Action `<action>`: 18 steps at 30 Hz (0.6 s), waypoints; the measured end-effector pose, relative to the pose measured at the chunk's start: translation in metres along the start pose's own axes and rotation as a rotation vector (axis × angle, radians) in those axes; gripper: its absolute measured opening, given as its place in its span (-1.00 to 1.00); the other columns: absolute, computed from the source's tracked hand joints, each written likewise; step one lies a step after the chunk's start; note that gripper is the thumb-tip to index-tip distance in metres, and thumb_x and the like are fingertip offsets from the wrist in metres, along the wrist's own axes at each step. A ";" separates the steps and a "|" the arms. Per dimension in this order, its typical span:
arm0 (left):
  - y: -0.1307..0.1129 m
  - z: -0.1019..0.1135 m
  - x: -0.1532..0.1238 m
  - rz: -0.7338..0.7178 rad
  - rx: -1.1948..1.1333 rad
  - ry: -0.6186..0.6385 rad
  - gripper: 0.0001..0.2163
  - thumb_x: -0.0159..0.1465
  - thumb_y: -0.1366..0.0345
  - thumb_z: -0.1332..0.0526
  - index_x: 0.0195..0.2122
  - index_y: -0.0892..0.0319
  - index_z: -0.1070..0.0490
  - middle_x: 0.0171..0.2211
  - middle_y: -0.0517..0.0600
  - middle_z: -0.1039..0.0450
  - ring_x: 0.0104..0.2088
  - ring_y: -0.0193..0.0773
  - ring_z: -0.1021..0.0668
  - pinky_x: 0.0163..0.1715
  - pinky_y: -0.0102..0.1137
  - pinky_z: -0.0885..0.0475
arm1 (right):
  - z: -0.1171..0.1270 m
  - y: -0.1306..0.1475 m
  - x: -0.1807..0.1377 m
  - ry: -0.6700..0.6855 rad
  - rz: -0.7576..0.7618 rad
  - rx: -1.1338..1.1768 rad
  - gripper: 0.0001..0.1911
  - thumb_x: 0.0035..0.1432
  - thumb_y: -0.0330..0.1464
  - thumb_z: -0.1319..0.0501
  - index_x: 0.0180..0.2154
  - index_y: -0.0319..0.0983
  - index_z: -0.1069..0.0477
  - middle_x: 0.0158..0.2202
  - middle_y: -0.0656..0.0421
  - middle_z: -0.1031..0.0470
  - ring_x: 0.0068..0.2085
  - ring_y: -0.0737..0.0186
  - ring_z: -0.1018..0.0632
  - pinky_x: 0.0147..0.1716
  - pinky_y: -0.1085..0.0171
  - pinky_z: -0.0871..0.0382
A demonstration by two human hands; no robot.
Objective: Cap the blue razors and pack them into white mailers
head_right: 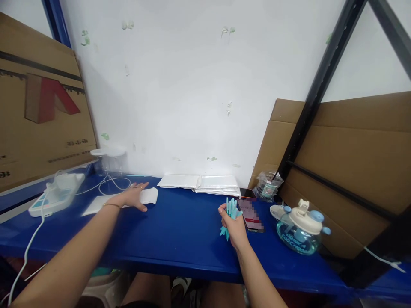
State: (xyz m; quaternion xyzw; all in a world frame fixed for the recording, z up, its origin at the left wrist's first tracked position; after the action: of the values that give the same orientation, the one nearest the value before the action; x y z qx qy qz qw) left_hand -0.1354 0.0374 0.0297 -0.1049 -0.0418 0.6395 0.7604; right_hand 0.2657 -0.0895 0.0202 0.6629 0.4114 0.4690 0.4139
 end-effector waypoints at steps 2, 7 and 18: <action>0.014 -0.005 0.009 0.008 0.042 0.057 0.27 -0.43 -0.10 -0.38 0.29 0.20 0.23 0.26 0.28 0.12 0.23 0.33 0.17 0.11 0.12 0.08 | 0.000 -0.004 -0.002 0.000 -0.002 -0.020 -0.70 -0.03 -0.20 -0.30 -0.32 -0.25 -0.33 -0.70 0.39 -0.12 -0.68 0.45 -0.17 -0.67 0.39 -0.06; 0.001 0.002 0.008 -0.124 -0.069 0.091 0.01 -0.27 0.00 -0.36 0.23 0.19 -0.02 0.15 0.24 -0.18 0.11 0.19 -0.27 0.05 -0.09 -0.16 | -0.007 -0.003 -0.003 0.058 -0.051 -0.081 -0.61 -0.04 -0.11 -0.28 -0.27 -0.26 -0.37 -0.70 0.34 -0.22 -0.67 0.40 -0.27 -0.68 0.39 -0.13; -0.149 0.058 -0.020 -0.590 -1.524 0.205 -0.45 -0.04 0.12 -0.32 -0.05 0.24 -0.27 -0.29 0.05 -0.41 -0.34 -0.21 -0.49 -0.27 -0.31 -0.37 | -0.078 0.118 0.020 0.298 0.118 0.171 -0.78 0.09 -0.23 -0.23 -0.41 -0.21 -0.26 -0.73 0.42 -0.07 -0.76 0.53 -0.09 -0.75 0.45 -0.02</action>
State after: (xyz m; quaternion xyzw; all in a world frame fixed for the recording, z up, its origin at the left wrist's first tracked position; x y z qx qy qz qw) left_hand -0.0072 0.0003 0.1191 -0.6348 -0.4207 0.1967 0.6175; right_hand 0.2137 -0.0962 0.1529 0.6418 0.4668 0.5490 0.2622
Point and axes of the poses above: each hand's wrist, its own x-axis towards the middle knuckle, its own z-axis out of the back of the hand, y = z × x, the point moved 4 cm from there along x, towards the middle knuckle
